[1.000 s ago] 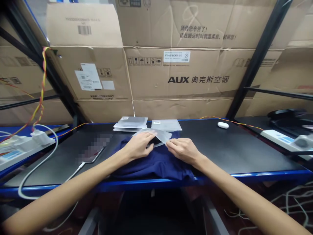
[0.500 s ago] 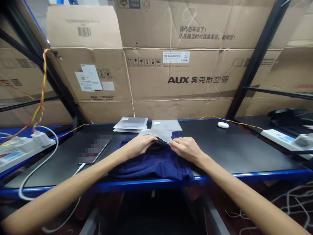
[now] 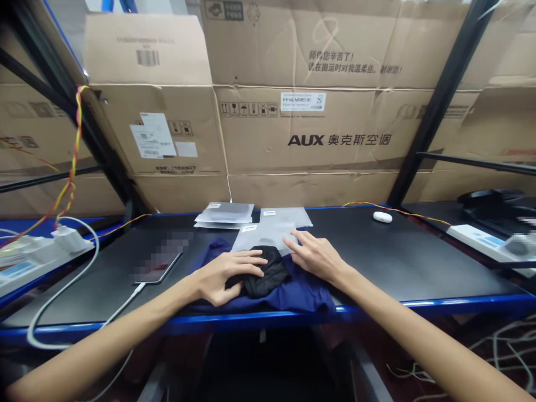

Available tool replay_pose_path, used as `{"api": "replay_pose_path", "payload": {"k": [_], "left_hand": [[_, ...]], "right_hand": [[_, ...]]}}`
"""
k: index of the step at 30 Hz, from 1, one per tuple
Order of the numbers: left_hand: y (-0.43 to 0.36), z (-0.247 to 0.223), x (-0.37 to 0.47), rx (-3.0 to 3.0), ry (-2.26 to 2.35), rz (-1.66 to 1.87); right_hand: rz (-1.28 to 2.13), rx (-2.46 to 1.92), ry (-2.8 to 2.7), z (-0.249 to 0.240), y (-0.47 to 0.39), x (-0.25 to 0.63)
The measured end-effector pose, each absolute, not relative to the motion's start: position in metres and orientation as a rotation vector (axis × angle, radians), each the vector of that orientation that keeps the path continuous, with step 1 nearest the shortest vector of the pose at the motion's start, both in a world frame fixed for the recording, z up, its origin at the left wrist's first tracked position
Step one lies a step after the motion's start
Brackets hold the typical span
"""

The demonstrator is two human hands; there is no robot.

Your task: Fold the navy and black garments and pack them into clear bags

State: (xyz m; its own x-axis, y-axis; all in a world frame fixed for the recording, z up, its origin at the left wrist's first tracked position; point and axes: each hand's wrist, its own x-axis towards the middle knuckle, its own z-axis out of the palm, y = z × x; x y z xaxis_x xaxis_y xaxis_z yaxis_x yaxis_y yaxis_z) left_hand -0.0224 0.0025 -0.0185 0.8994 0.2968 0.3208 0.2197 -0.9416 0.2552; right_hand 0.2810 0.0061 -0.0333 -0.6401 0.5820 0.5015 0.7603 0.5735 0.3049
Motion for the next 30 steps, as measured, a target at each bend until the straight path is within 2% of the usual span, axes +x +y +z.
{"api": "replay_pose_path", "payload": {"k": [6, 15, 23, 30], "left_hand": [[0.005, -0.019, -0.024, 2.878, 0.418, 0.471], [0.006, -0.02, -0.023, 2.838, 0.414, 0.486], [0.009, -0.02, -0.022, 2.781, 0.476, 0.572], [0.02, -0.009, -0.015, 2.827, 0.615, 0.575]], "right_hand": [[-0.657, -0.997, -2.583, -0.03, 0.018, 0.278], [-0.487, -1.316, -2.381, -0.009, 0.067, 0.31], [-0.234, -1.481, -2.394, -0.031, 0.116, 0.312], [-0.098, -1.471, -2.353, -0.033, 0.11, 0.328]]}}
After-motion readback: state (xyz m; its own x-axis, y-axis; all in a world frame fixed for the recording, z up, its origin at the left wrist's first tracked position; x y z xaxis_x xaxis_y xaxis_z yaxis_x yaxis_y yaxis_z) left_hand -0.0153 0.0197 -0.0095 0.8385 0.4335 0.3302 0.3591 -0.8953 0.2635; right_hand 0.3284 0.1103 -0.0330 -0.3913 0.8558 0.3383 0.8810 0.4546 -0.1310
